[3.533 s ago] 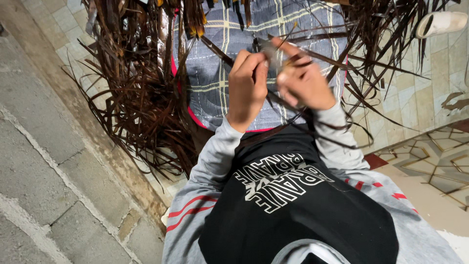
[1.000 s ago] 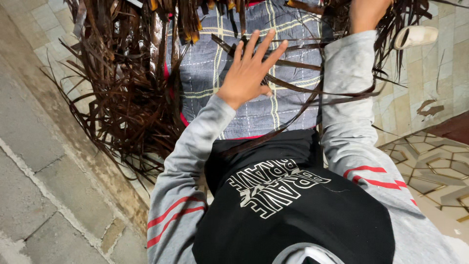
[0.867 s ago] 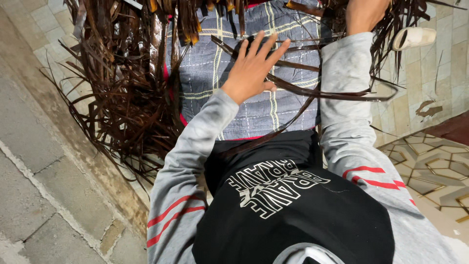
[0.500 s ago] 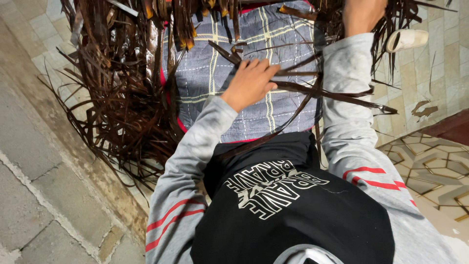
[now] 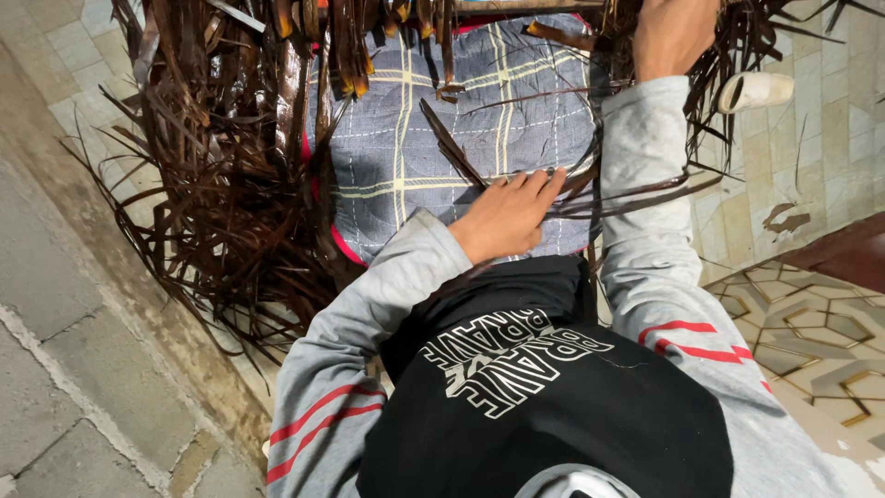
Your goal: The person strips thin fibers from long plant stalks using a small blade.
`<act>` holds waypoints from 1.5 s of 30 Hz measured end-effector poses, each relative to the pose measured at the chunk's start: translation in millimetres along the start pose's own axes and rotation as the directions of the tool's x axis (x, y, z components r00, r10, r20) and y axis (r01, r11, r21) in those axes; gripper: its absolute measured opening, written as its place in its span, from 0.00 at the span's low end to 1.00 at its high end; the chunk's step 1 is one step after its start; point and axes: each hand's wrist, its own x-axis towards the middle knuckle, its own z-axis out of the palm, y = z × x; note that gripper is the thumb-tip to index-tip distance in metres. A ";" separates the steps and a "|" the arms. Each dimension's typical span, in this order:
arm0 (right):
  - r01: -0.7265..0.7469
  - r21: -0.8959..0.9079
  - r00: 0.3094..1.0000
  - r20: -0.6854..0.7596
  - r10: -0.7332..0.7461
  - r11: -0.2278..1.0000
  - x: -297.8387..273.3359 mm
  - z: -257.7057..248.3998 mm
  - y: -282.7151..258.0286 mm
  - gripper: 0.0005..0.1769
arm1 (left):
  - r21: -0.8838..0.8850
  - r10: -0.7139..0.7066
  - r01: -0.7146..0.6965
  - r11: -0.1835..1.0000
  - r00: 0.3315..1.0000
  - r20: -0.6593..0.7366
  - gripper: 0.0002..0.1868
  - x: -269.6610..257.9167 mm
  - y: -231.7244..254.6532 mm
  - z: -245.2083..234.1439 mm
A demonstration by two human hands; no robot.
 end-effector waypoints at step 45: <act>-0.285 0.188 0.937 0.262 0.231 0.940 -60.1 -157.7 66.9 0.10 | -0.236 -0.142 0.181 0.955 0.975 0.171 0.53 174.3 51.7 11.0</act>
